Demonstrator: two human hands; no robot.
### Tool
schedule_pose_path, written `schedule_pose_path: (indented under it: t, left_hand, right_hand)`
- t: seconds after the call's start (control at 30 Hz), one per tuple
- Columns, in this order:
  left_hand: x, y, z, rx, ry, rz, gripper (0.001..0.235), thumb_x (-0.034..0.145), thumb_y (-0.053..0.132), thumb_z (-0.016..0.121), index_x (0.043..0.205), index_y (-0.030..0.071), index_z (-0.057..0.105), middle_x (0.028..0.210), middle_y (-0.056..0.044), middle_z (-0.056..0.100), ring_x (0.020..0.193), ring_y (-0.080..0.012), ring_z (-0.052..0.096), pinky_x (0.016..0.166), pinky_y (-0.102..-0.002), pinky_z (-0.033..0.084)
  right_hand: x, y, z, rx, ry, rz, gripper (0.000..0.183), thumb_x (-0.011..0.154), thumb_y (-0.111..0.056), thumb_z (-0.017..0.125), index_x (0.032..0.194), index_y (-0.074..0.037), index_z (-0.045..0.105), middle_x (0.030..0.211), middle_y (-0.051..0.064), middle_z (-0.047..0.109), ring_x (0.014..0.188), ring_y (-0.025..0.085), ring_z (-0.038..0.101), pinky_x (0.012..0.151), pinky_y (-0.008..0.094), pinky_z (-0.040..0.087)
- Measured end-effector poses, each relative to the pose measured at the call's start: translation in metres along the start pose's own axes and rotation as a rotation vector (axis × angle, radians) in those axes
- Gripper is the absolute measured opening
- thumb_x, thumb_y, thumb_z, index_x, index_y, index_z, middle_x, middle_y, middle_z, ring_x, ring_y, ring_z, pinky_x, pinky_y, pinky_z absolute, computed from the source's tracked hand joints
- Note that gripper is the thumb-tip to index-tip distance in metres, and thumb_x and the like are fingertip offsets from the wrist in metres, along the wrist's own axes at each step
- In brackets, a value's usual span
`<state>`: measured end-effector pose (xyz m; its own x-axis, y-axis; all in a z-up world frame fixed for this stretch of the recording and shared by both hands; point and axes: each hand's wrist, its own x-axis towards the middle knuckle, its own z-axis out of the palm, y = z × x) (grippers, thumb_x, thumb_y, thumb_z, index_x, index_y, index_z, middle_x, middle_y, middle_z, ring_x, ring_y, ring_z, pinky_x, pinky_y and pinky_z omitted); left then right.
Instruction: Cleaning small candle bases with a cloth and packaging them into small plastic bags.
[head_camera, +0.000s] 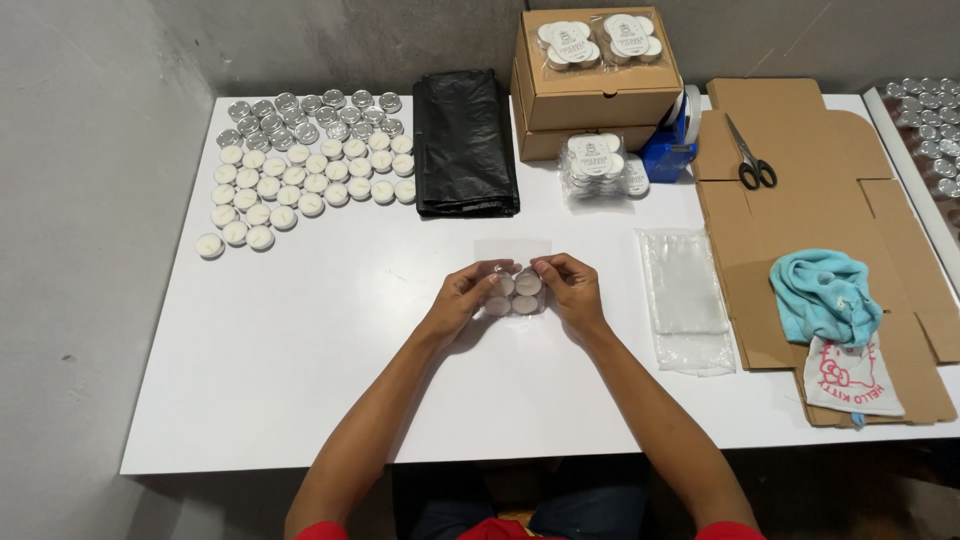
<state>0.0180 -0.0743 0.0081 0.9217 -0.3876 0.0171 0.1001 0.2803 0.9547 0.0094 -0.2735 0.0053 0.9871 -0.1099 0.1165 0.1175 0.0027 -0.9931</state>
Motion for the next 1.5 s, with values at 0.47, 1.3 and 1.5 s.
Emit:
schedule_pose_path:
  t: [0.47, 1.3, 1.5]
  left_hand:
    - [-0.011, 0.023, 0.013, 0.018, 0.022, 0.022, 0.033, 0.099, 0.023, 0.063, 0.126, 0.007, 0.071, 0.088, -0.005, 0.072, 0.076, -0.0049, 0.054, 0.068, -0.02, 0.05]
    - [-0.012, 0.03, 0.006, -0.028, -0.031, -0.043, 0.04, 0.098, 0.026, 0.065, 0.134, 0.008, 0.066, 0.072, -0.001, 0.055, 0.065, -0.0038, 0.044, 0.056, -0.019, 0.042]
    - [-0.008, 0.014, 0.0, -0.023, -0.022, -0.044, 0.039, 0.096, 0.024, 0.067, 0.132, 0.01, 0.068, 0.079, -0.004, 0.065, 0.066, -0.0044, 0.045, 0.059, -0.02, 0.043]
  right_hand:
    - [-0.005, -0.002, -0.007, -0.032, 0.018, -0.006, 0.026, 0.105, -0.032, 0.057, 0.11, -0.01, 0.071, 0.091, 0.006, 0.076, 0.082, 0.009, 0.066, 0.069, 0.021, 0.053]
    - [0.177, 0.061, -0.174, -0.652, 0.639, 0.349, 0.016, 0.076, -0.033, 0.082, 0.091, -0.03, 0.077, 0.081, -0.008, 0.072, 0.076, 0.015, 0.074, 0.064, 0.028, 0.058]
    - [0.158, 0.03, -0.17, -0.297, 0.618, 0.298, 0.014, 0.078, -0.016, 0.07, 0.092, -0.013, 0.068, 0.072, -0.001, 0.063, 0.056, 0.005, 0.063, 0.04, 0.017, 0.047]
